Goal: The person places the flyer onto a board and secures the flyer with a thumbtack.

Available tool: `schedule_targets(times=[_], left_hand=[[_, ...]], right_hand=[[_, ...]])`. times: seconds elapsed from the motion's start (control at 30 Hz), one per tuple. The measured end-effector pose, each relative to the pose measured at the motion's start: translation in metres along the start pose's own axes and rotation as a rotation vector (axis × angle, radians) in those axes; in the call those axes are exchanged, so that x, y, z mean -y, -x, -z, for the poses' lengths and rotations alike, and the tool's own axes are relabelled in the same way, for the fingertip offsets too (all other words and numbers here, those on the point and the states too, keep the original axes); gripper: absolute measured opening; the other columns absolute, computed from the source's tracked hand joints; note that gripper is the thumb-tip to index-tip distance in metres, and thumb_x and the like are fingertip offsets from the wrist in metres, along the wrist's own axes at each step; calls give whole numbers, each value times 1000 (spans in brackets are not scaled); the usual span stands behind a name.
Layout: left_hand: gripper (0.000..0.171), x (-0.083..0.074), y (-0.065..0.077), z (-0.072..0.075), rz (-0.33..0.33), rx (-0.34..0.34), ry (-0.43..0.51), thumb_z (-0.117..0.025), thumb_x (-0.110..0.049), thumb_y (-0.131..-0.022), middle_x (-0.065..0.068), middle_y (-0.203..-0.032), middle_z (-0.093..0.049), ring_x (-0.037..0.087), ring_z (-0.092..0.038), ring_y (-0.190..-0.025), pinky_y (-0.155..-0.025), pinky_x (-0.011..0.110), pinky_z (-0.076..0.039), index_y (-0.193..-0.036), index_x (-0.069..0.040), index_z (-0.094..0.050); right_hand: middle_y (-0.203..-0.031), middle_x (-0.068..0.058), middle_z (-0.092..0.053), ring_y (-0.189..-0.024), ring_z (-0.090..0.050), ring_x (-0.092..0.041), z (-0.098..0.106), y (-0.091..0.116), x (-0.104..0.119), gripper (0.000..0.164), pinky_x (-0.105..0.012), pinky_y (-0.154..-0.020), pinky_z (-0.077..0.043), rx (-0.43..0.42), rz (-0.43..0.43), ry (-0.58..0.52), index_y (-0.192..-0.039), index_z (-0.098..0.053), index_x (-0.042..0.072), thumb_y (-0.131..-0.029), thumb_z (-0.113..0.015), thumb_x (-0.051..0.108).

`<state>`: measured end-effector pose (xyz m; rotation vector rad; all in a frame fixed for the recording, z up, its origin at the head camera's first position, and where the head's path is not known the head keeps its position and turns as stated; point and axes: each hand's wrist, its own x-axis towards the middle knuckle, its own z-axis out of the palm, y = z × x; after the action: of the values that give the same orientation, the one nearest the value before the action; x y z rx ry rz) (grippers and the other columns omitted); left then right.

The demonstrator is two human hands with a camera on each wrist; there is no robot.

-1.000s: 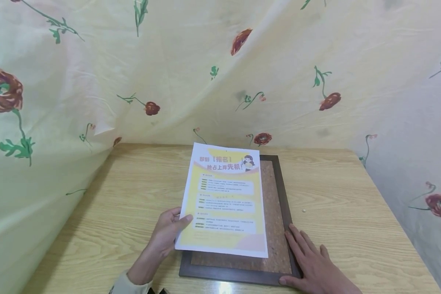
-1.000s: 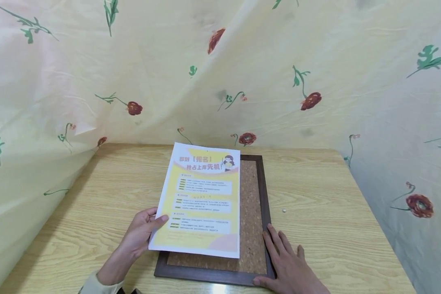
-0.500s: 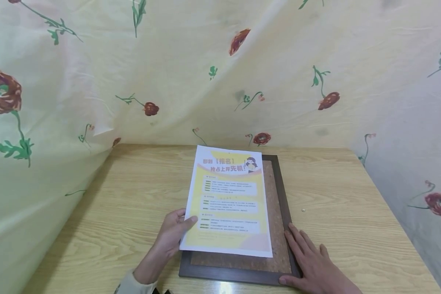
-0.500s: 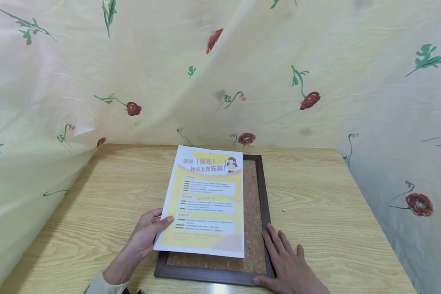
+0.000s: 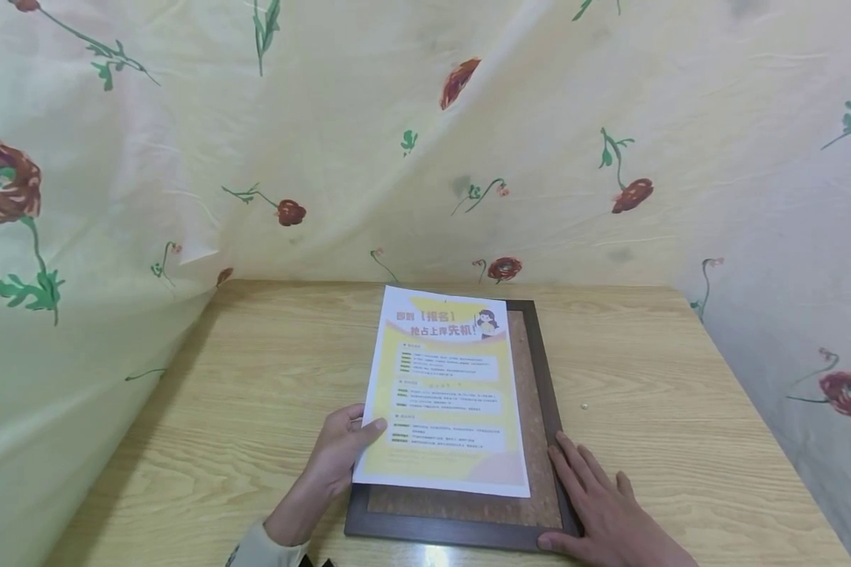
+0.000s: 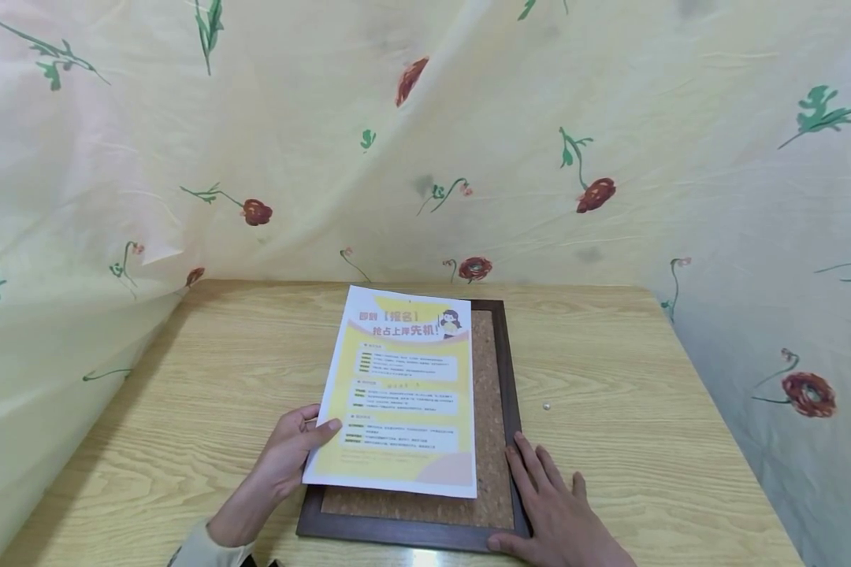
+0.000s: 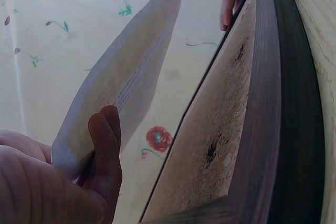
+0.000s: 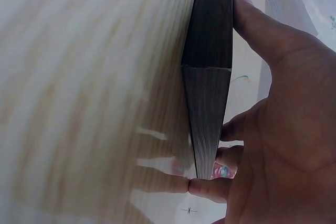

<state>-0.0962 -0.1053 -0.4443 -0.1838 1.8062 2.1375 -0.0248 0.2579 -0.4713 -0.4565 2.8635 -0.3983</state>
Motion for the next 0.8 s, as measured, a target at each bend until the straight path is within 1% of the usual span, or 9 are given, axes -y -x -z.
schedule_targets(times=[0.3,0.57,0.8], left_hand=[[43,2,-2,-4,5,-1,-11,-53,-2,-98,25,-118,-66,34,-68,-102,-82,38,-57,-138,12,-43],[43,7,-5,-8,5,6,-28,-53,-2,-98,24,-117,-67,34,-69,-100,-80,38,-58,-138,10,-44],[44,11,-8,-10,18,8,-38,-53,-3,-98,23,-117,-67,33,-69,-100,-79,38,-58,-139,8,-44]], right_hand=[[-160,-17,-20,-141,-26,-47,0,0,0,116,-83,-87,-30,7,-2,-4,-152,-31,0,-74,-54,83],[-160,-18,-19,-140,-27,-48,-1,0,0,115,-82,-85,-32,-10,11,3,-152,-30,0,-75,-54,83],[-160,-18,-20,-141,-26,-47,0,-1,0,117,-83,-86,-30,11,1,-3,-153,-29,1,-74,-53,84]])
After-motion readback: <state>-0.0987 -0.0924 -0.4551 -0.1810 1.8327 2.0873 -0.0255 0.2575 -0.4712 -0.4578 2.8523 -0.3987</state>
